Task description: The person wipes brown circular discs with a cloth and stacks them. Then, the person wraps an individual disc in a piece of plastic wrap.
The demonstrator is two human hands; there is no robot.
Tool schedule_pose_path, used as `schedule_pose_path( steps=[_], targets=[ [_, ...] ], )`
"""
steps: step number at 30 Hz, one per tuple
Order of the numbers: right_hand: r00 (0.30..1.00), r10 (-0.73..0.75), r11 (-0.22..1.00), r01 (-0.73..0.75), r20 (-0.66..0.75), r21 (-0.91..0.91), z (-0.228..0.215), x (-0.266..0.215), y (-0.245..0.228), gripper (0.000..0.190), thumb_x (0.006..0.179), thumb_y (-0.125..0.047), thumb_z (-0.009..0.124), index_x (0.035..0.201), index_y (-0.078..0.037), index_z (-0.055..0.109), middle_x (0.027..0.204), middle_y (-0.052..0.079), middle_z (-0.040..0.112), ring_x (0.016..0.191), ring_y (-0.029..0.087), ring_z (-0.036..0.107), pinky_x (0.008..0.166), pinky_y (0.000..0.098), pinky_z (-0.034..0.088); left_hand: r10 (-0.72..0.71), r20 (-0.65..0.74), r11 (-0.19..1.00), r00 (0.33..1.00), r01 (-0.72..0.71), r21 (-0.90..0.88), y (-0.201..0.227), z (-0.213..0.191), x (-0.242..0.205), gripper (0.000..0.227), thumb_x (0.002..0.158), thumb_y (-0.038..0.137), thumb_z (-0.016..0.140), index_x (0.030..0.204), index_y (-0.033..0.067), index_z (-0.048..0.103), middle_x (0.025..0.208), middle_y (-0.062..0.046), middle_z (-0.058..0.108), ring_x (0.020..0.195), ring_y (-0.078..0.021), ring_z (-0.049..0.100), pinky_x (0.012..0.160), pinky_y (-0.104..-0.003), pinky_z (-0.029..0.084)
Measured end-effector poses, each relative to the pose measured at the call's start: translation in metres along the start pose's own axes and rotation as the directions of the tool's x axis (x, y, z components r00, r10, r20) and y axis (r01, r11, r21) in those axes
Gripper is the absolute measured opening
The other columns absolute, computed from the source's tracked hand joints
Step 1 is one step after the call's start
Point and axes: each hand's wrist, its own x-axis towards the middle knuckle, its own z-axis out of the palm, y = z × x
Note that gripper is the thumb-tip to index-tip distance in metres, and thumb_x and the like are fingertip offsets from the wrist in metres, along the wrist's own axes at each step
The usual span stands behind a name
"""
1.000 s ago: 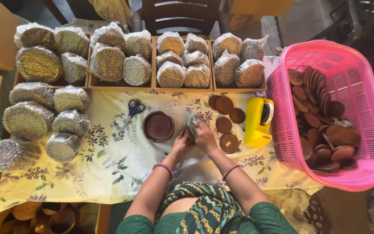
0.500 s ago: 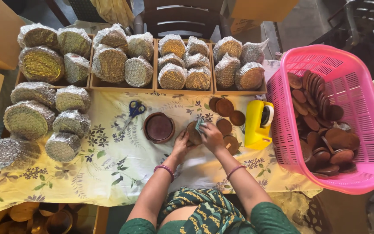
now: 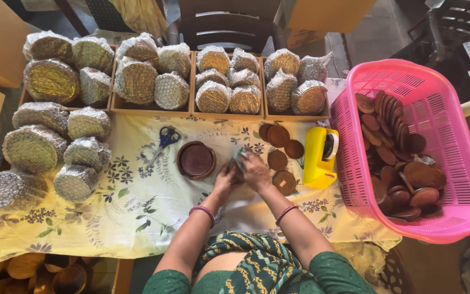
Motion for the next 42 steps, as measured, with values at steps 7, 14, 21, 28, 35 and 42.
schedule_pose_path(
  steps=[7,14,21,28,35,42],
  targets=[
    [0.993,0.119,0.969,-0.114,0.011,-0.219,0.003,-0.04,0.004,0.038,0.092,-0.01,0.055,0.128,-0.003,0.066,0.127,0.021,0.062,0.114,0.037,0.063,0.096,0.0472,0.051,-0.026,-0.016,1.0,1.0,0.025,-0.012,-0.002,-0.003,0.003,0.047,0.102,0.029,0.057,0.145,0.0142,0.045,0.132,-0.008,0.065,0.111,-0.0252,0.07,0.087,-0.045,0.061],
    [0.967,0.227,0.918,-0.173,0.114,-0.358,0.007,-0.015,0.003,0.032,0.093,-0.011,0.053,0.122,-0.001,0.064,0.128,0.022,0.058,0.118,0.039,0.061,0.101,0.0455,0.052,0.011,0.02,1.0,1.0,-0.01,-0.017,0.0,0.0,-0.001,0.045,0.104,0.029,0.056,0.147,0.018,0.048,0.131,-0.006,0.066,0.112,-0.0218,0.069,0.089,-0.042,0.06],
    [0.996,-0.045,0.974,0.061,0.078,-0.219,0.018,0.001,0.004,0.047,0.086,-0.008,0.055,0.132,0.002,0.06,0.15,0.022,0.048,0.131,0.042,0.051,0.108,0.0479,0.045,0.001,0.001,0.999,1.0,-0.001,-0.034,0.001,0.002,-0.001,0.041,0.104,0.03,0.054,0.143,0.021,0.051,0.123,-0.003,0.069,0.106,-0.0178,0.07,0.082,-0.038,0.061],
    [0.978,-0.142,0.987,0.151,0.151,-0.05,0.005,-0.038,-0.02,0.045,0.093,-0.007,0.052,0.137,0.001,0.06,0.153,0.019,0.049,0.14,0.041,0.048,0.114,0.047,0.042,-0.071,-0.108,0.98,0.992,0.05,-0.19,-0.003,-0.005,0.005,0.042,0.106,0.045,0.048,0.135,0.0157,0.058,0.106,-0.002,0.068,0.09,-0.0152,0.068,0.069,-0.034,0.06],
    [0.999,-0.019,0.993,0.015,0.038,0.12,-0.003,-0.054,0.013,0.035,0.085,-0.008,0.064,0.119,-0.006,0.075,0.134,0.017,0.064,0.126,0.034,0.06,0.108,0.0422,0.048,-0.004,0.009,0.997,1.0,0.004,-0.072,-0.014,-0.013,0.012,0.044,0.107,0.036,0.059,0.146,0.018,0.052,0.115,-0.005,0.057,0.097,-0.021,0.061,0.081,-0.043,0.06],
    [0.987,0.132,0.99,-0.126,-0.091,0.067,0.019,-0.001,0.011,0.037,0.091,-0.007,0.061,0.126,-0.004,0.07,0.143,0.019,0.059,0.13,0.036,0.058,0.11,0.0424,0.047,-0.029,0.049,0.998,0.998,0.032,-0.059,0.013,0.005,-0.008,0.045,0.103,0.038,0.052,0.144,0.0176,0.049,0.129,-0.006,0.067,0.113,-0.0238,0.07,0.09,-0.045,0.062]
  ],
)
